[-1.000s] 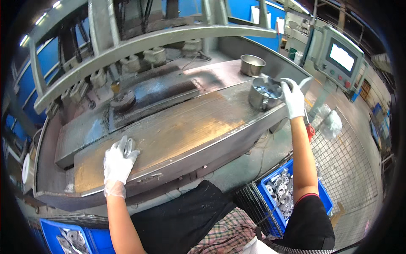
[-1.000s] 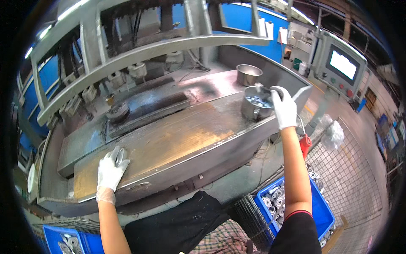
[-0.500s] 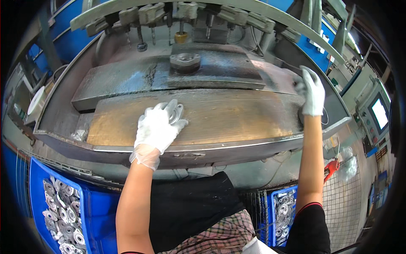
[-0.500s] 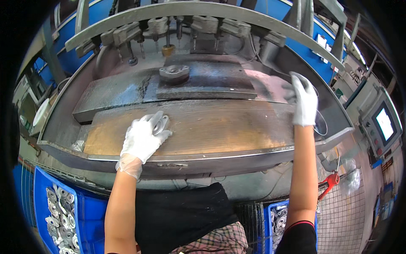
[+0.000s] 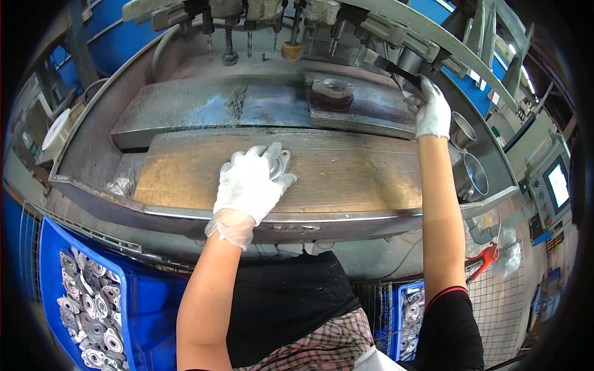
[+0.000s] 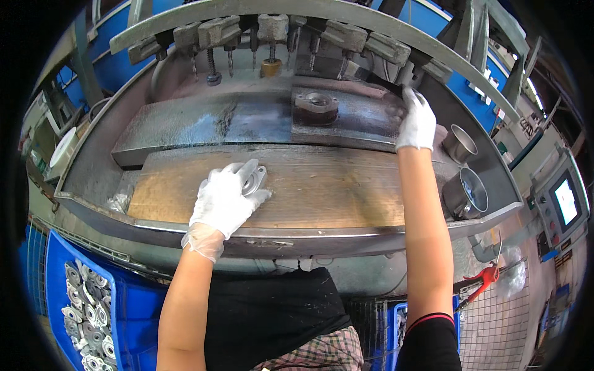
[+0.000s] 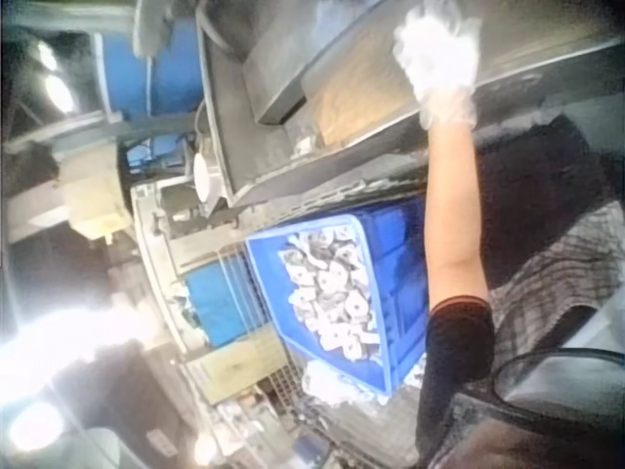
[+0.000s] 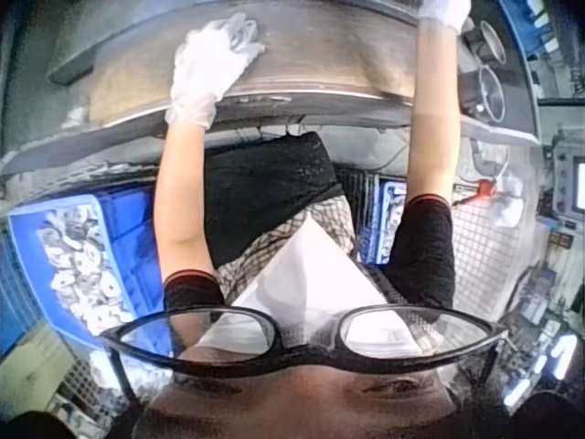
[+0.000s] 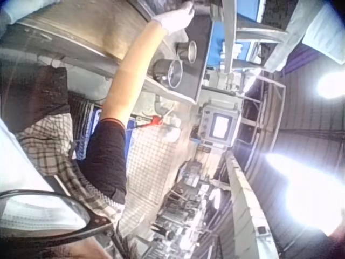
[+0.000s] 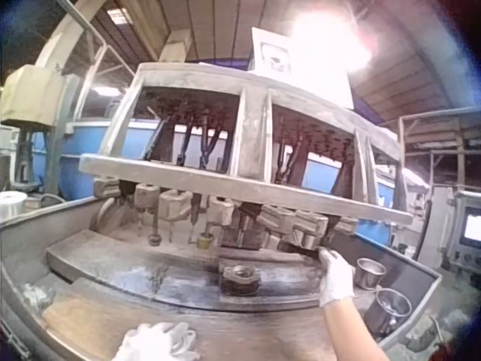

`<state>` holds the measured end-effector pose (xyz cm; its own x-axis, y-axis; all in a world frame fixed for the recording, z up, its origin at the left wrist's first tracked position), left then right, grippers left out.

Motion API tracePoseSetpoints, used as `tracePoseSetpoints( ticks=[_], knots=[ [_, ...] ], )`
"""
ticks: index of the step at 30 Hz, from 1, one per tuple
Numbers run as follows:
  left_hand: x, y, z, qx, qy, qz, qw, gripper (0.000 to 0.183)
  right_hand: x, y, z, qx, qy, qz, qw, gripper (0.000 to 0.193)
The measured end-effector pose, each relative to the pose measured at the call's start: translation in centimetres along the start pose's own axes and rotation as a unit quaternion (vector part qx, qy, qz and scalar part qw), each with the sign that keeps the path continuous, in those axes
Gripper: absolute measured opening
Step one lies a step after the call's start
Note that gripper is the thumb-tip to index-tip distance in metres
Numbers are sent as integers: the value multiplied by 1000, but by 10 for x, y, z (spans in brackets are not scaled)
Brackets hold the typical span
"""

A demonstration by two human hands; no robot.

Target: Using an air gun to clean debris from metal components and placing them on a machine for processing.

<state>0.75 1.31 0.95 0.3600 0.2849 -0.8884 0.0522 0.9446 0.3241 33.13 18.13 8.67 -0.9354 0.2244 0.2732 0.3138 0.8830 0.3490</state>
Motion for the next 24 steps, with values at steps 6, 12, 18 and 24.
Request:
tracePoseSetpoints(
  ticks=[6,12,18,24],
  knots=[
    [-5,0,1,-15,-1,-19,1000,59,23,-28,-2,-27,-20,-24,999,33],
    [-3,5,8,0,-14,-26,1000,60,60,-8,29,-30,-27,-20,999,38],
    [-3,-2,-5,-8,11,-18,1000,60,55,-72,19,36,-41,-46,997,38],
    [-2,1,-3,12,15,-19,1000,56,74,-78,33,19,-74,-33,997,41]
  ],
)
Point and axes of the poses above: each hand's wrist, its own y-axis towards the middle knuckle, its own x-axis out of the palm, z = x × y, the point moved 1 cm from there along y, towards the middle knuckle, and after that the axes turned 2 degrees about x, right-handed, at the moved point
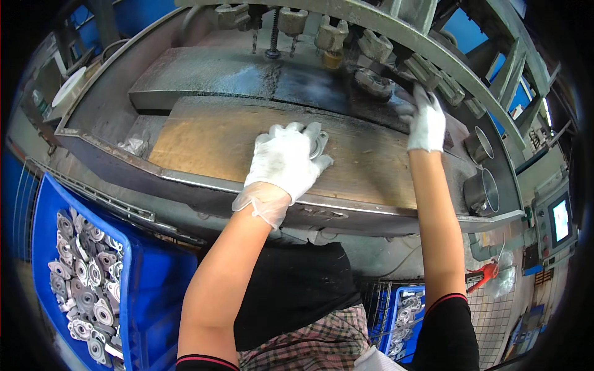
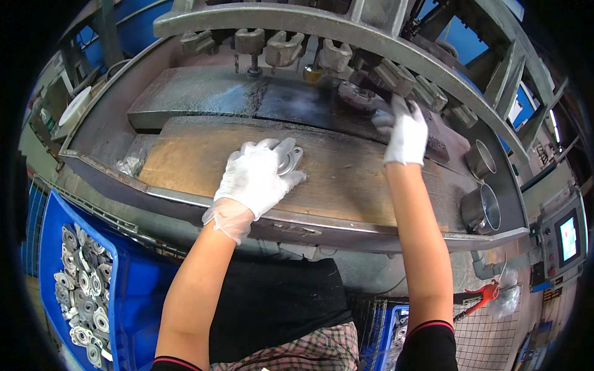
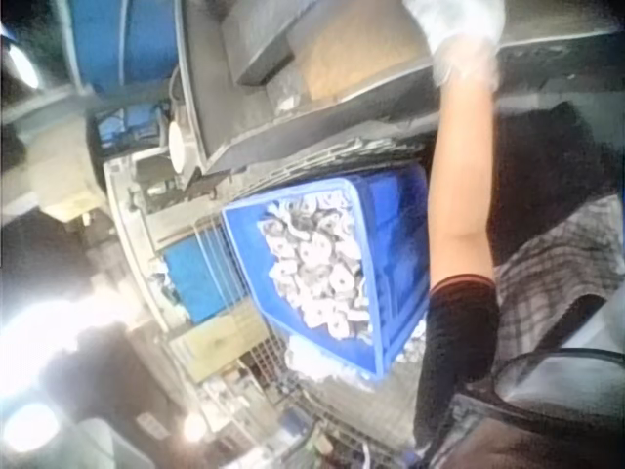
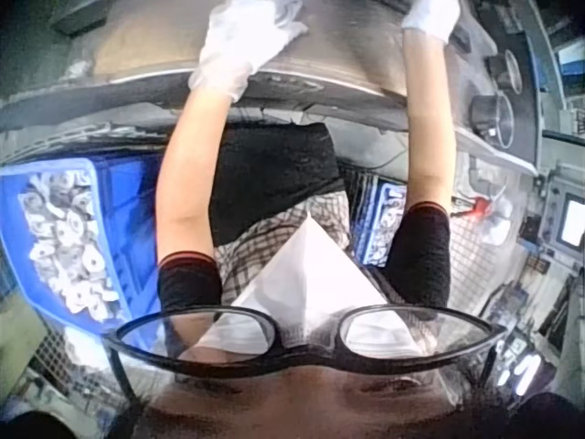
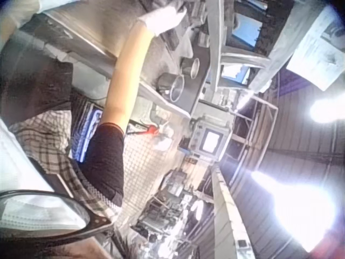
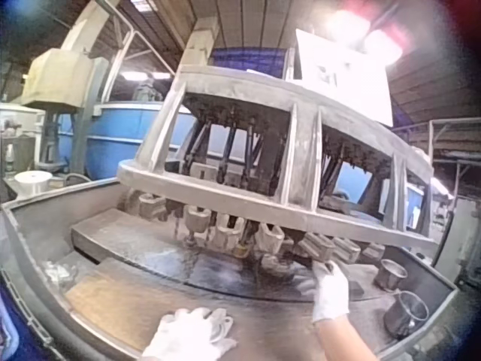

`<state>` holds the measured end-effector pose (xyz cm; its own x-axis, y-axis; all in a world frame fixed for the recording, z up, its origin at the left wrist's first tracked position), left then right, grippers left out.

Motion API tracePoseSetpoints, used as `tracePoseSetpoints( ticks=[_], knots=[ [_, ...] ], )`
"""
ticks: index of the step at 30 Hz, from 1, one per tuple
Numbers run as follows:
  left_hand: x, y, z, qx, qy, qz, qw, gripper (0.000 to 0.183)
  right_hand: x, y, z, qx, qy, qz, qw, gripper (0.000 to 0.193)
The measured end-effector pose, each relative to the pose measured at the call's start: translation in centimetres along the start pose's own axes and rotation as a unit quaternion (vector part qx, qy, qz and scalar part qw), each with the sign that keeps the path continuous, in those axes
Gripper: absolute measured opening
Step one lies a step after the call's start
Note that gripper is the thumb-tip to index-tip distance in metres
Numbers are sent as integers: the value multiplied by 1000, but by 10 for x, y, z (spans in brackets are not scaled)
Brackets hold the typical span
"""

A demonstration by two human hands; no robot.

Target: Using an air gun to clean debris from metal components and placing them on a machine for processing.

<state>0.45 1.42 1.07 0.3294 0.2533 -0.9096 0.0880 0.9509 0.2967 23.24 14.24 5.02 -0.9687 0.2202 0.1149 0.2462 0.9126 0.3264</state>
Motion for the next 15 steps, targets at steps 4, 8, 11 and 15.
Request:
tracePoseSetpoints(
  ticks=[4,8,11,15],
  knots=[
    [4,1,-1,9,-11,16,1000,54,36,14,6,38,-20,13,999,30],
    [1,-1,-1,1,-18,18,1000,53,29,5,9,70,28,0,997,33],
    [2,-2,-4,-8,-19,6,1000,52,14,-18,-2,28,24,-77,996,44],
    [6,-4,-7,-1,-21,27,999,48,36,-27,-2,30,-6,-35,999,41]
  ],
)
Point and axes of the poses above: each hand's wrist, its own y-axis towards the middle knuckle, its own x-axis out of the palm, z = x × y, the point moved 1 cm from there along y, towards the middle knuckle, and after that the axes turned 2 degrees about x, right-handed, at the moved point
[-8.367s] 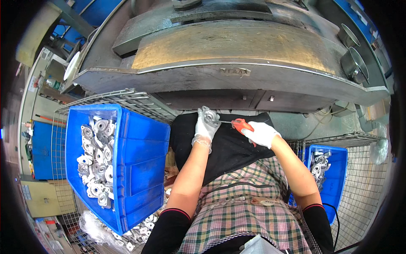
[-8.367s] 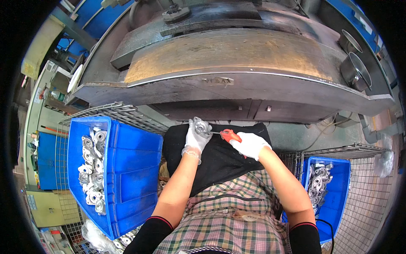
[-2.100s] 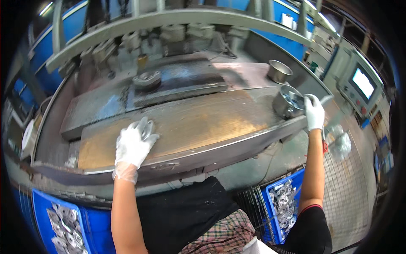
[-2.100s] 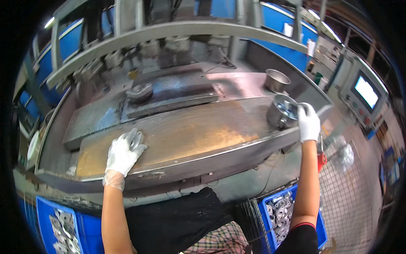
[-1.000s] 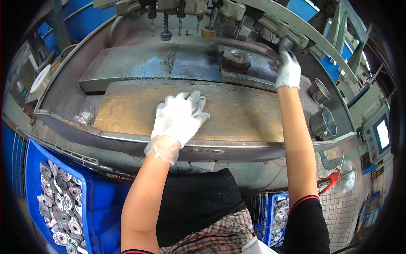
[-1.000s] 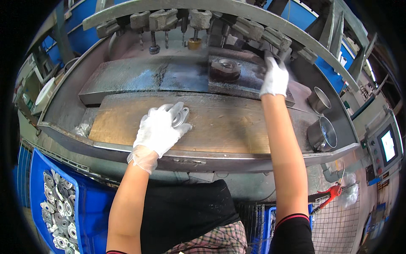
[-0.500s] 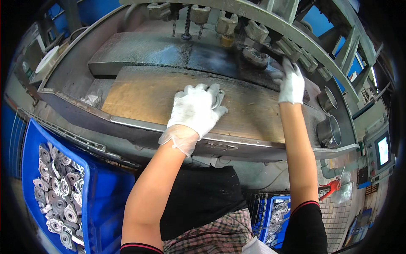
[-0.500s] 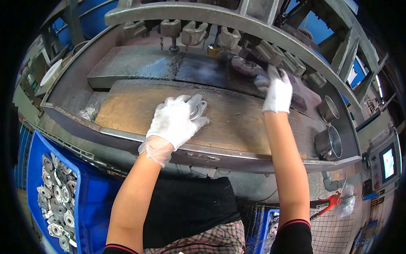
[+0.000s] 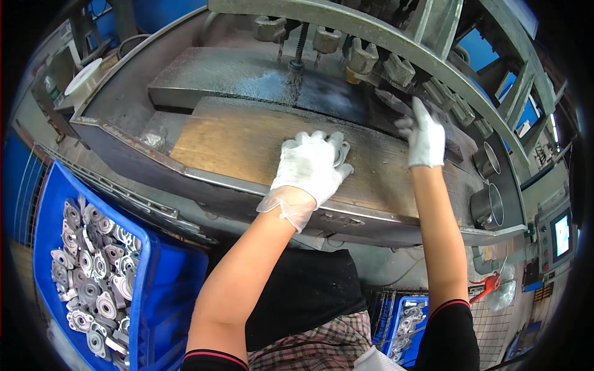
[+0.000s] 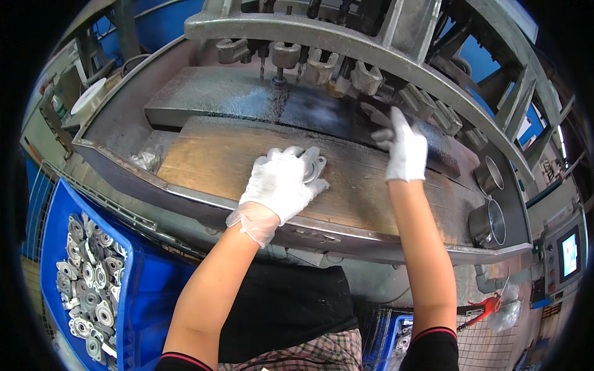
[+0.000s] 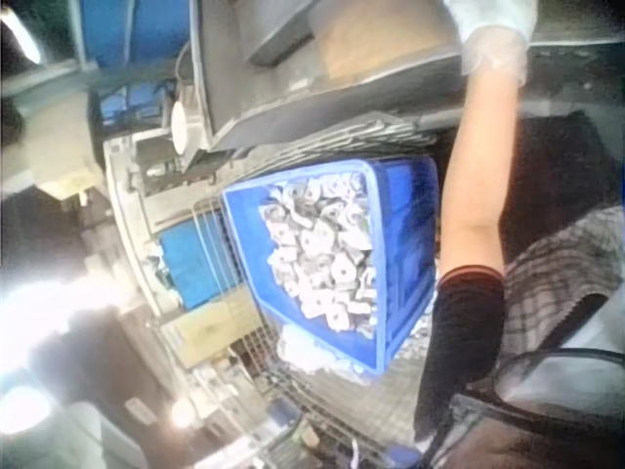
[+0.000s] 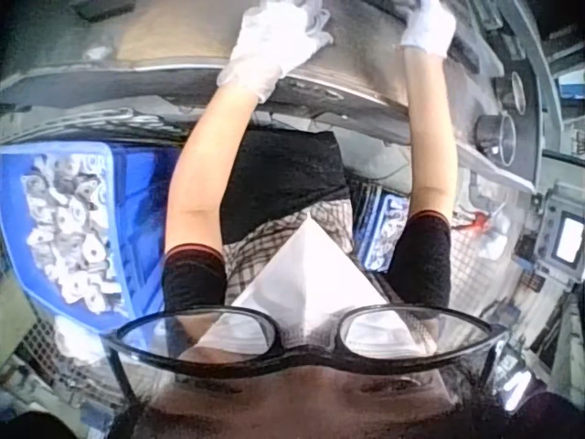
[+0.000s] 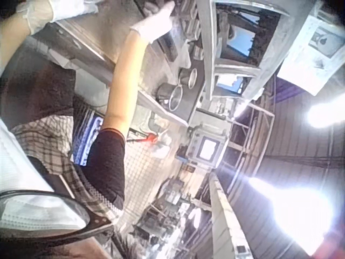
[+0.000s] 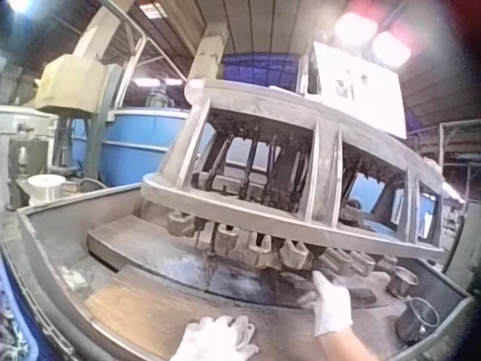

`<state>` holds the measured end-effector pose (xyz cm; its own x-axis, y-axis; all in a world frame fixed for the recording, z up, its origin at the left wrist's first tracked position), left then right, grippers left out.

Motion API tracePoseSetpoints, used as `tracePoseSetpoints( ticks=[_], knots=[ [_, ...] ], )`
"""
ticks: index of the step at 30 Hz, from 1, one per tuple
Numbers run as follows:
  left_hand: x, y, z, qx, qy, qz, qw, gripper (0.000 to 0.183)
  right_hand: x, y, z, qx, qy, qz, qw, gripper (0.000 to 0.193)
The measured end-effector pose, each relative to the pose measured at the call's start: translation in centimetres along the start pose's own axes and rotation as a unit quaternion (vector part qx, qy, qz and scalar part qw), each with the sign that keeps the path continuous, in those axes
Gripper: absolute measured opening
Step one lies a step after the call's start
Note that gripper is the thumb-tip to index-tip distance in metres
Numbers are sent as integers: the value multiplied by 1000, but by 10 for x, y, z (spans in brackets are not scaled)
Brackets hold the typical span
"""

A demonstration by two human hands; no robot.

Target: Using an air gun to clean debris from metal components and placing them on a machine for processing.

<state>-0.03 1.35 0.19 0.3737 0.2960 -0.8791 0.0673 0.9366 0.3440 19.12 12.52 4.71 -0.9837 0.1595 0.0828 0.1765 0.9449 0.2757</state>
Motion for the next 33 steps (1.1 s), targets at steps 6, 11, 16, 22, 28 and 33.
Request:
tracePoseSetpoints(
  ticks=[6,11,16,22,28,33],
  knots=[
    [-2,4,6,12,-4,14,1000,46,49,33,14,5,-31,-41,999,30],
    [2,1,1,2,2,18,1000,43,43,-4,2,2,-39,-56,998,37],
    [0,2,3,7,2,16,1000,45,58,-11,8,-21,-83,-65,994,37],
    [0,3,1,13,13,17,1000,46,112,-14,27,-43,-98,-93,990,32],
    [0,1,2,31,27,22,999,41,156,-28,25,-254,-281,-145,914,31],
    [-10,5,10,13,-31,13,999,45,142,4,22,-155,-350,-110,917,33]
  ],
)
Point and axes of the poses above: each hand's wrist, its own y-axis towards the middle knuckle, its own x-axis out of the palm, z = x × y, the point moved 1 cm from there along y, towards the middle knuckle, and after that the axes turned 2 degrees about x, right-handed, at the moved point
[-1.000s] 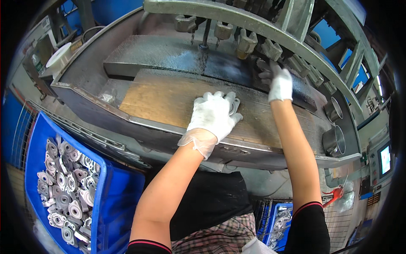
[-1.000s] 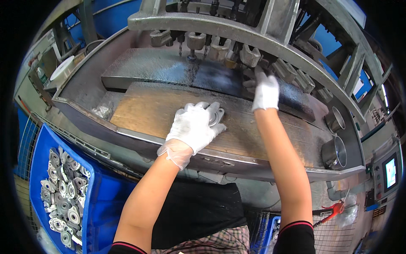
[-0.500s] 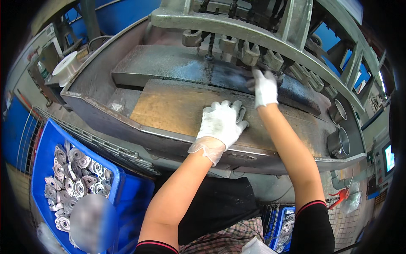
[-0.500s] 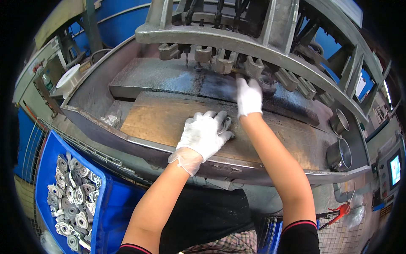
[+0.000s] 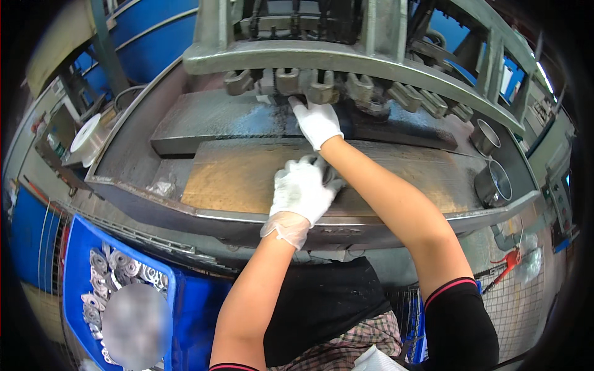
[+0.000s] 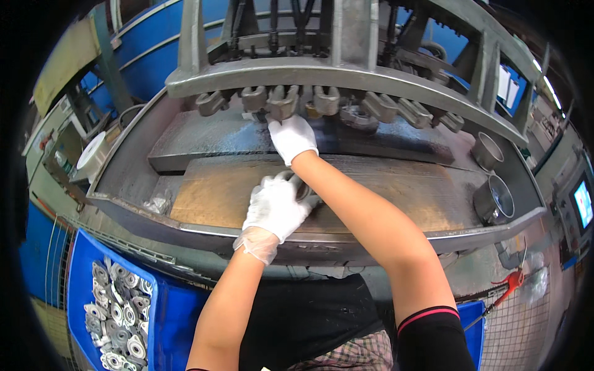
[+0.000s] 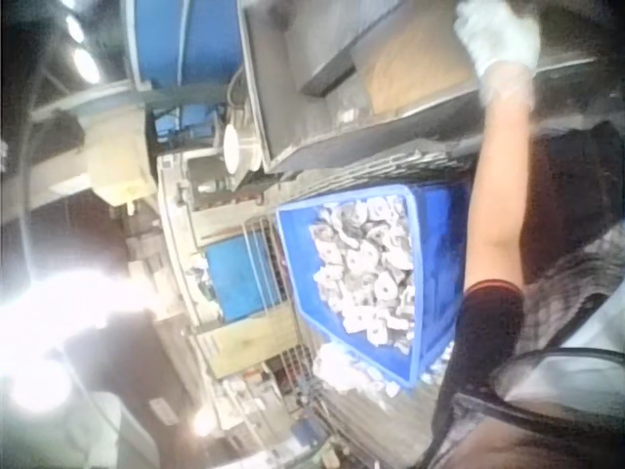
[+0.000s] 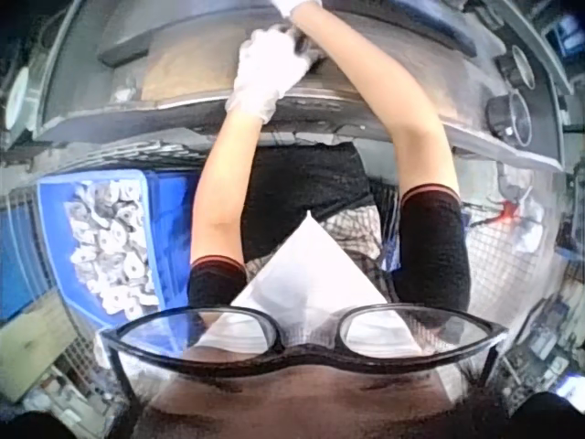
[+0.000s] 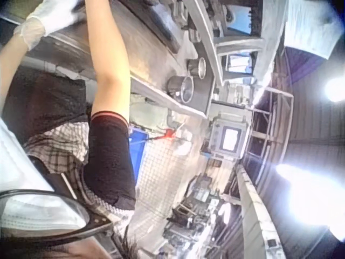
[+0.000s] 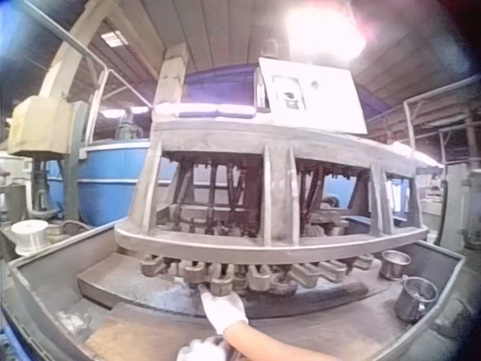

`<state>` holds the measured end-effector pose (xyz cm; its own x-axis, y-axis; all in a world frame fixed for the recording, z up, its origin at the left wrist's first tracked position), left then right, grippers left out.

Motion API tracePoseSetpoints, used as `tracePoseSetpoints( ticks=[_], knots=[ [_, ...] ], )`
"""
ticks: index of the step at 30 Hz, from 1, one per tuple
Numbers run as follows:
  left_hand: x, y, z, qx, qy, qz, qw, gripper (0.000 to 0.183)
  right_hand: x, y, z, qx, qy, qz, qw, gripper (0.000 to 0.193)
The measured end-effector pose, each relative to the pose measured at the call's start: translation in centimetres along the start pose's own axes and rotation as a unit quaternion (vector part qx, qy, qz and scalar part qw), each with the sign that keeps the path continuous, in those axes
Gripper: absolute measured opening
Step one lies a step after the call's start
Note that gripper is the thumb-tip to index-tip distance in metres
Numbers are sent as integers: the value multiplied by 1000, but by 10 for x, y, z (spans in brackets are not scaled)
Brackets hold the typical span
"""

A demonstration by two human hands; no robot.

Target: Using an air gun to clean debris from metal components and placing them on a machine for processing.

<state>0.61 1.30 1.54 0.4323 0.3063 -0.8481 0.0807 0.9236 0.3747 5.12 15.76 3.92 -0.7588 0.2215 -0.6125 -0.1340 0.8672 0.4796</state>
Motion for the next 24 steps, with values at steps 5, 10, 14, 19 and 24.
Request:
tracePoseSetpoints(
  ticks=[5,10,14,19,24],
  knots=[
    [2,3,4,-8,22,-7,1000,49,-75,-38,34,-76,41,62,994,29],
    [7,5,8,-5,30,-9,1000,54,-197,-108,68,-100,-31,90,990,24],
    [2,0,3,14,42,13,999,58,-293,-157,109,-98,-203,211,951,21],
    [-1,4,2,44,-5,14,999,55,-381,-206,184,55,-253,293,920,22],
    [-57,12,37,110,-26,93,989,55,-414,-229,219,64,-315,179,930,28]
  ],
)
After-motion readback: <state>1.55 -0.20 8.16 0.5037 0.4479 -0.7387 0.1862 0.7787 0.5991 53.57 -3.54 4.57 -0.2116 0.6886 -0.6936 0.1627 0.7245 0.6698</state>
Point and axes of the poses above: each hand's wrist, its own y-axis towards the middle knuckle, its own x-axis out of the palm, z = x × y, the point moved 1 cm from there along y, towards the middle knuckle, and after that the axes turned 2 degrees about x, right-handed, at the moved point
